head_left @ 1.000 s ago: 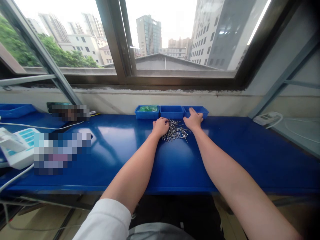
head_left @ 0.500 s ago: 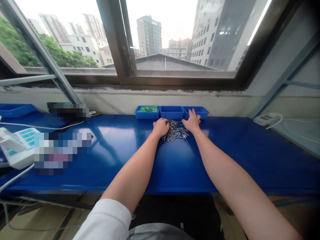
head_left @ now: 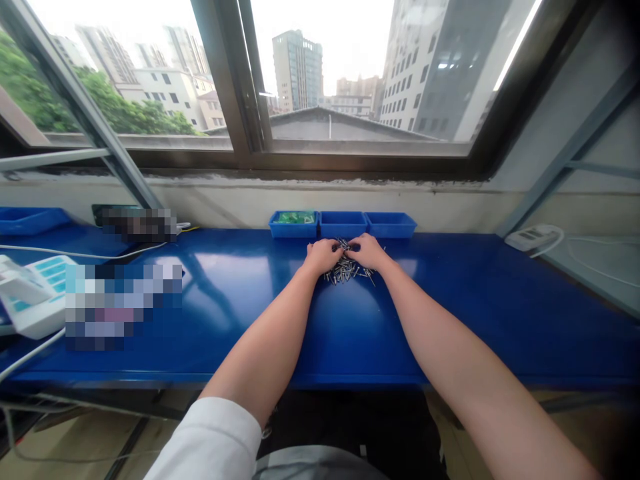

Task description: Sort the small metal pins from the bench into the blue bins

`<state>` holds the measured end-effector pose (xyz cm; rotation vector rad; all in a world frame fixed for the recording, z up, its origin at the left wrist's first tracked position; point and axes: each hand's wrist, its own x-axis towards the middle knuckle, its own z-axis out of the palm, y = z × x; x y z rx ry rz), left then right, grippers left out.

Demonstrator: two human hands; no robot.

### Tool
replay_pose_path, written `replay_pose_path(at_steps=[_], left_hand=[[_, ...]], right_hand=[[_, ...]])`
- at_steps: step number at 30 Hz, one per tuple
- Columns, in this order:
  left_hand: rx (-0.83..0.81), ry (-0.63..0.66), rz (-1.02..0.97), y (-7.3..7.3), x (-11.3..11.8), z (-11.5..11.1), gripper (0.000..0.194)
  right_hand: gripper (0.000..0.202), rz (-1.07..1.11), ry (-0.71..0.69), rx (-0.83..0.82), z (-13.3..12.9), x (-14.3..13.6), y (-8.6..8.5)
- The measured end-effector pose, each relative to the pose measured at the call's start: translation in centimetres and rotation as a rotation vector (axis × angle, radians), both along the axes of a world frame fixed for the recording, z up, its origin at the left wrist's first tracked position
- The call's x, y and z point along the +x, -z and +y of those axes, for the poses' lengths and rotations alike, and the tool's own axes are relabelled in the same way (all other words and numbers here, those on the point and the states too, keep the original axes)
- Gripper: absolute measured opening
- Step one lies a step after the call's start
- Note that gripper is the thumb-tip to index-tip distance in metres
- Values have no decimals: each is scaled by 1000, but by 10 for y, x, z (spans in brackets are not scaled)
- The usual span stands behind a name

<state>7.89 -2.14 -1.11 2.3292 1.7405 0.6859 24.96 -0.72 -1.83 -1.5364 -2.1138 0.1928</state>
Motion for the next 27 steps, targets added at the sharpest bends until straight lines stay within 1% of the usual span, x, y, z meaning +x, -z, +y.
replay_pose_path(at_steps=[4,7,13,17,20,25,27], left_hand=[[5,15,4,-1,0,0,34],[12,31,-4,-2,-1,-1,35],[41,21,-33,-1,0,-1,35],[74,-13,-82,2,0,0,34],[78,-3,-96,1,0,1,34],[85,43,-111,-1,0,-1,34],[87,49,-116,-2,1,-2,34]], right_hand=[[30,33,-51,18,0,1,-1],[25,62,-80,64,-3,0,-3],[28,129,-36,238,-3,-3,-5],[27,222,-17,264,-4,-4,-8],[25,396,-7,192,-4,-5,-10],[16,820,-117,-60,-1,-8,-10],[15,924,-123,-117,0,-8,-9]])
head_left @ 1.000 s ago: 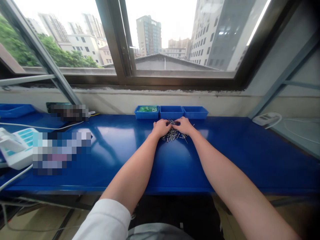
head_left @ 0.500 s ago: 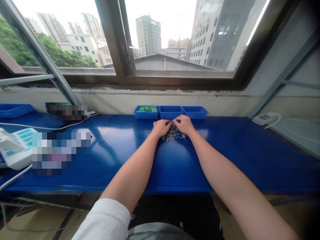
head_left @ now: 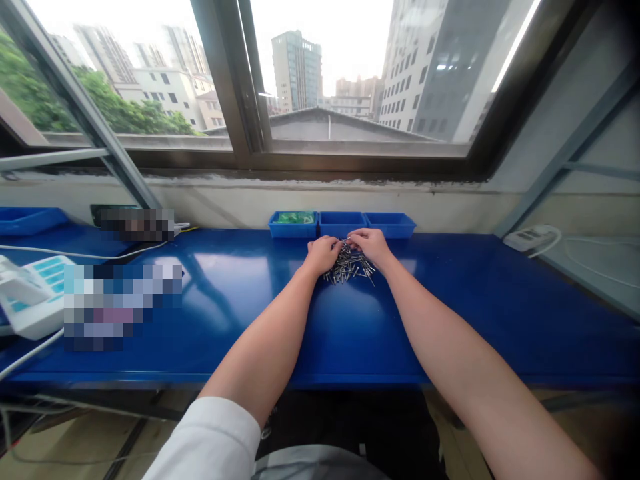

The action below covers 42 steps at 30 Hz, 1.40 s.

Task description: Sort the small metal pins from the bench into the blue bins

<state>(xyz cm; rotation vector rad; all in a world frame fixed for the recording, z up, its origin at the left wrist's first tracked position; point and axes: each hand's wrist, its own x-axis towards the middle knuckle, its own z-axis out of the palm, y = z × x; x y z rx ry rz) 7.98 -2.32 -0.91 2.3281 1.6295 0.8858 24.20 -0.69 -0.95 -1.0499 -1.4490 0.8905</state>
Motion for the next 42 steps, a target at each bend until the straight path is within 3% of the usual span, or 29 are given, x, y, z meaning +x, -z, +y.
replay_pose_path(at_steps=[7,15,21,28,38,42], left_hand=[[22,29,-32,-2,2,-1,39],[27,-11,-45,-5,2,-3,25],[88,-5,-123,-3,1,0,20],[101,-26,-140,-3,1,0,17],[68,-39,-116,-5,2,-3,19],[56,-83,-146,-4,2,-2,26]], right_hand=[[20,63,-9,-48,0,2,-1],[18,-54,5,-57,0,2,0],[17,-12,1,-111,-5,1,-4],[21,4,-5,-43,-3,2,-5],[22,85,-2,-94,-5,5,-7],[27,70,76,-64,0,7,-4]])
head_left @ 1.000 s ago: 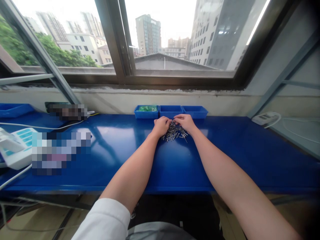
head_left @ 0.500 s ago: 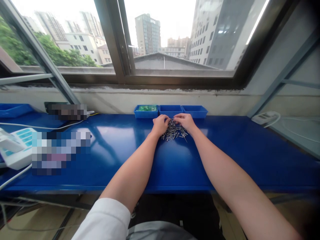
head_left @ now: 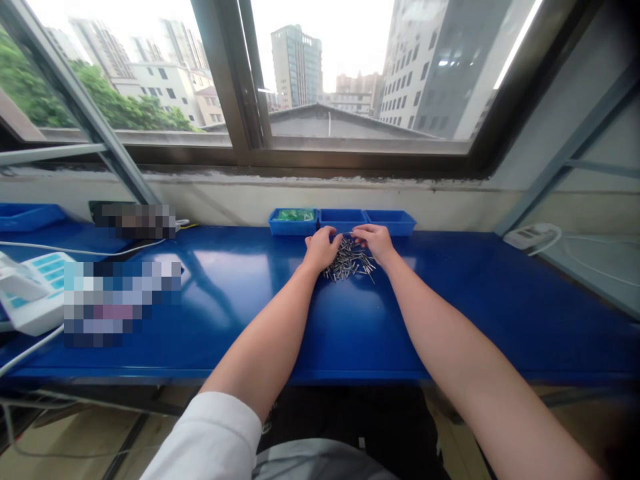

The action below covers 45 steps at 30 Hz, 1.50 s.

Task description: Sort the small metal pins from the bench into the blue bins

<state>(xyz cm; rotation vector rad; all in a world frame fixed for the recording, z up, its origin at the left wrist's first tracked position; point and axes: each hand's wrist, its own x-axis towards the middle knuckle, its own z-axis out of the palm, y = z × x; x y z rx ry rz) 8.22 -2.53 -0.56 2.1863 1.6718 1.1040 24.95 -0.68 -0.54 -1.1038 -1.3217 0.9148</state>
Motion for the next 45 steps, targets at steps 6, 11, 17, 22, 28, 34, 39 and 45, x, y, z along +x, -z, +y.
replay_pose_path(at_steps=[6,11,17,22,28,34,39,45], left_hand=[[-45,-24,-1,3,-1,2,29],[-90,-35,44,1,-1,1,30],[-106,-38,56,1,-1,0,30],[-102,-30,62,4,-2,2,31],[-101,-18,97,5,-2,4,32],[-112,-9,127,5,-2,4,35],[-122,-6,161,6,-3,5,35],[-137,24,204,7,-2,5,33]], right_hand=[[40,-356,291,178,4,10,0],[55,-728,438,213,8,16,-1],[84,-800,422,42,14,21,4],[80,-792,384,30,12,21,7],[45,-770,439,129,7,16,7],[28,-834,434,116,1,9,6],[40,-986,226,27,-4,4,7],[50,-1088,103,-29,-6,-2,9]])
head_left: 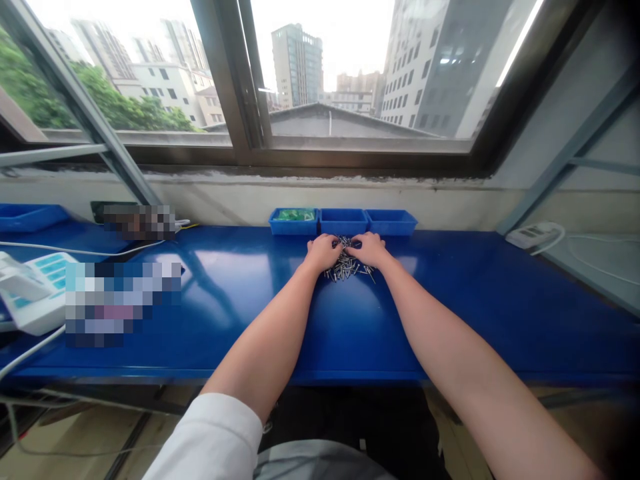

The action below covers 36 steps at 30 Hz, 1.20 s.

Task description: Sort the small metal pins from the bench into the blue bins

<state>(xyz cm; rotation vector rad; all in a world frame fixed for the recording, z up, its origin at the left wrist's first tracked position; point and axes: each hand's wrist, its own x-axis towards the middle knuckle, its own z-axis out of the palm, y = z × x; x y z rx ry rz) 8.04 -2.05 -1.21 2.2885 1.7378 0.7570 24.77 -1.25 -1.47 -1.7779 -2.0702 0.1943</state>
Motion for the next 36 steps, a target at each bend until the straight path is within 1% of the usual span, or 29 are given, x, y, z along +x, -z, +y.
replay_pose_path(at_steps=[4,6,7,9,11,12,13,15,18,21,24,26,28,30,31,33,36], left_hand=[[-3,18,19,-1,1,-1,30],[6,17,10,-1,0,-2,31],[15,8,5,-2,0,-2,32],[34,-51,0,-3,-1,-3,33],[39,-157,6,-4,-3,-4,33],[36,-213,9,-5,-3,-5,33],[28,-261,10,-6,-4,-5,33],[10,-313,10,-6,-6,-4,33],[-7,-295,5,-4,-6,-1,34],[-25,-192,6,0,-5,3,35],[-11,-100,7,1,-4,3,33],[43,-128,-10,-1,-4,1,30],[102,-238,-34,-4,-5,-1,31],[98,-350,-40,-6,-6,-2,34],[64,-375,-32,-6,-6,-2,36],[-23,-355,-3,-5,-7,0,38],[-84,-240,32,-2,-7,1,40]], right_hand=[[41,20,-37,37,-1,-1,-2],[34,48,5,105,-1,-1,-5],[32,65,62,142,-1,1,-6],[31,101,227,185,-1,5,-9],[37,131,385,179,-1,11,-11],[41,144,442,167,0,14,-11],[45,156,481,154,0,17,-11],[51,172,513,123,1,21,-9],[54,155,470,54,4,24,-6],[51,101,362,-3,6,22,-2],[49,64,250,-21,7,16,0],[49,58,191,-17,7,10,0],[49,73,145,-19,5,4,0],[48,103,108,-25,2,0,-2],[47,120,89,-26,1,-2,-3],[44,149,46,-29,-2,-5,-5],[37,168,-41,-36,-5,-6,-7]])
